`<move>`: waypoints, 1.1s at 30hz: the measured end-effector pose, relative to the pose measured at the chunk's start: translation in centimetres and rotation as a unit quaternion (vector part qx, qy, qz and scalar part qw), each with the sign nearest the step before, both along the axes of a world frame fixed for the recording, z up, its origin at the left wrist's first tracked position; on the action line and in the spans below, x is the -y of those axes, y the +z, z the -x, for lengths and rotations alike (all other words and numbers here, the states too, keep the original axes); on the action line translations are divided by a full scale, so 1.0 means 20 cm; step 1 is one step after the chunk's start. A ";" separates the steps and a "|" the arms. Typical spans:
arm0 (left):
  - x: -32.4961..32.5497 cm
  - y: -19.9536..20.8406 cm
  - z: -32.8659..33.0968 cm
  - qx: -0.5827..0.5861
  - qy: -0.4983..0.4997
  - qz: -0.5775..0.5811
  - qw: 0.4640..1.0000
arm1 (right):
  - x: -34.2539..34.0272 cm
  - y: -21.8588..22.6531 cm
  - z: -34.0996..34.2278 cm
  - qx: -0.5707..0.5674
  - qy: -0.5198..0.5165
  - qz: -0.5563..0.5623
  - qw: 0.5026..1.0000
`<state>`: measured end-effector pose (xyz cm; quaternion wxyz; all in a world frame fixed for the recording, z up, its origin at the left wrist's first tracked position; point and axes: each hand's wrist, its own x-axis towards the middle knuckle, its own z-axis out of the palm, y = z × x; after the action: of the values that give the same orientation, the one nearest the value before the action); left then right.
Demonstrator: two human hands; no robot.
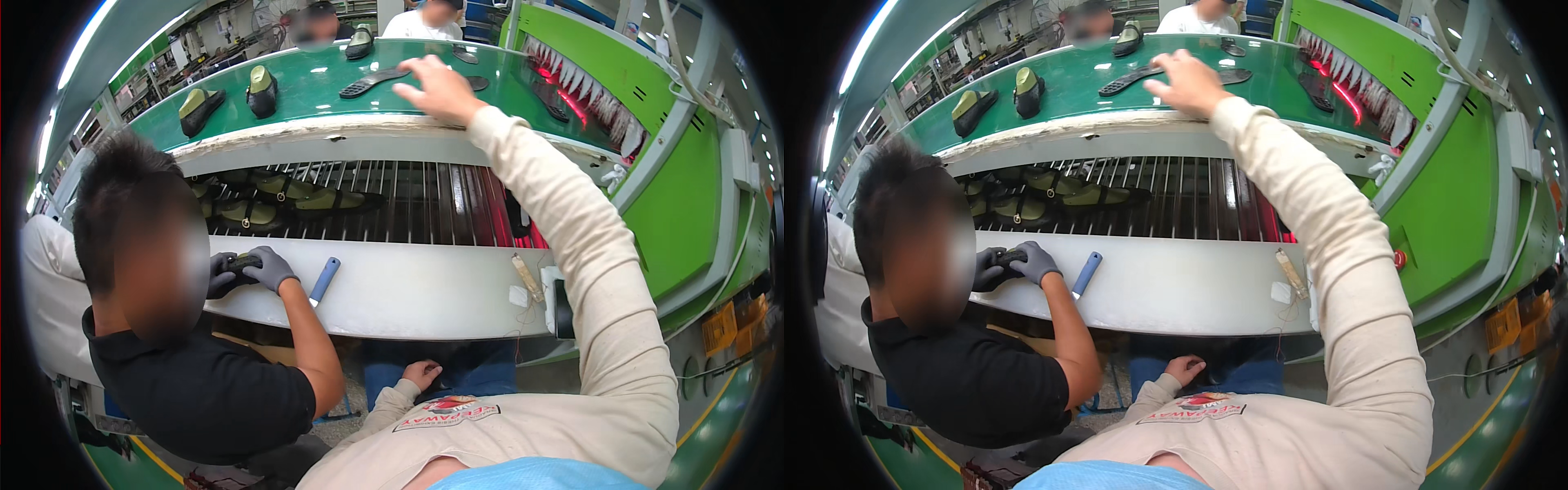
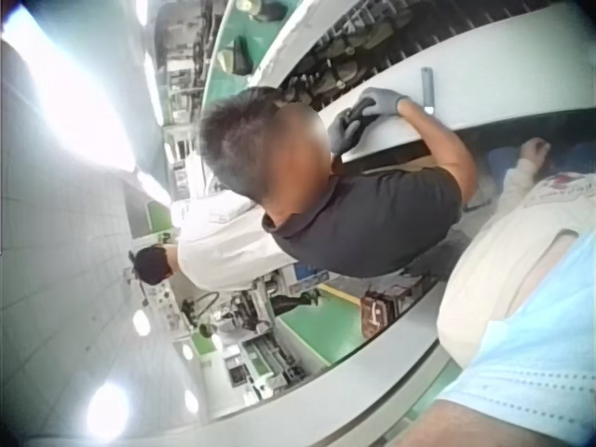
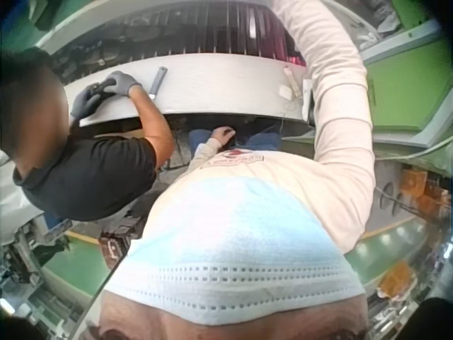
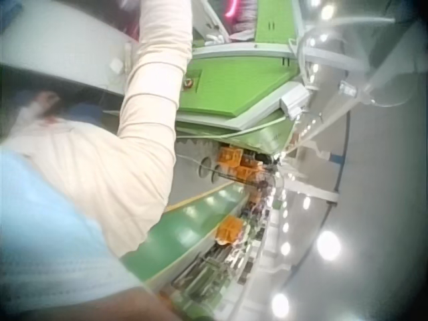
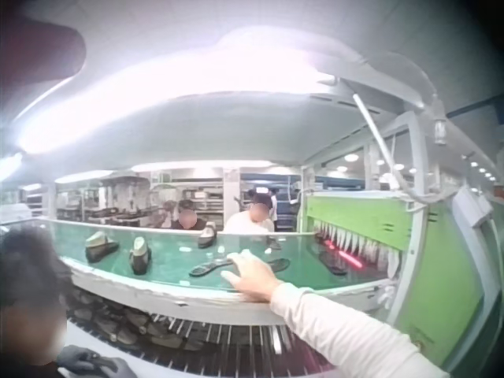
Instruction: Manually fitting and cleaning shoe soles and uppers on a production line.
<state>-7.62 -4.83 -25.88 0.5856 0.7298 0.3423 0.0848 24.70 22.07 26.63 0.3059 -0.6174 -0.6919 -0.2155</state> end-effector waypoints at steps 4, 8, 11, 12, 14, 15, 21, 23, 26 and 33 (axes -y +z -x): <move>-0.03 -0.05 0.00 0.077 0.066 0.204 0.974 | -0.29 0.07 0.41 0.026 -0.031 0.141 0.989; -0.05 -0.11 0.00 0.138 0.092 0.306 0.937 | -0.45 0.07 0.68 0.041 -0.114 0.246 0.962; -0.05 -0.09 0.00 0.127 0.087 0.299 0.942 | -0.50 0.08 0.74 0.042 -0.162 0.309 0.936; -0.06 -0.09 0.00 0.128 0.087 0.298 0.942 | -0.52 0.09 0.74 0.043 -0.161 0.308 0.936; -0.06 -0.08 0.02 0.131 0.069 0.303 0.941 | -0.55 0.08 0.68 -0.007 -0.167 0.281 0.945; -0.06 -0.08 0.01 0.134 0.068 0.303 0.941 | -0.58 0.08 0.62 -0.009 -0.151 0.255 0.955; -0.05 -0.03 0.03 0.145 0.071 0.310 0.937 | -0.53 0.11 0.42 -0.071 -0.206 0.223 0.950; -0.04 -0.07 0.04 0.153 0.080 0.317 0.932 | -0.47 0.11 0.44 -0.062 -0.185 0.226 0.954; -0.04 -0.03 -0.02 0.134 0.065 0.313 0.938 | -0.47 0.10 0.30 -0.035 -0.165 0.240 0.956; -0.02 -0.04 -0.02 0.134 0.069 0.300 0.942 | -0.46 0.01 0.47 -0.020 -0.142 0.312 0.939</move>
<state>-7.13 -4.52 -26.66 0.8106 0.4766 0.3200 0.1152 15.27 31.29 26.86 0.0779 -0.7777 -0.6236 -0.0174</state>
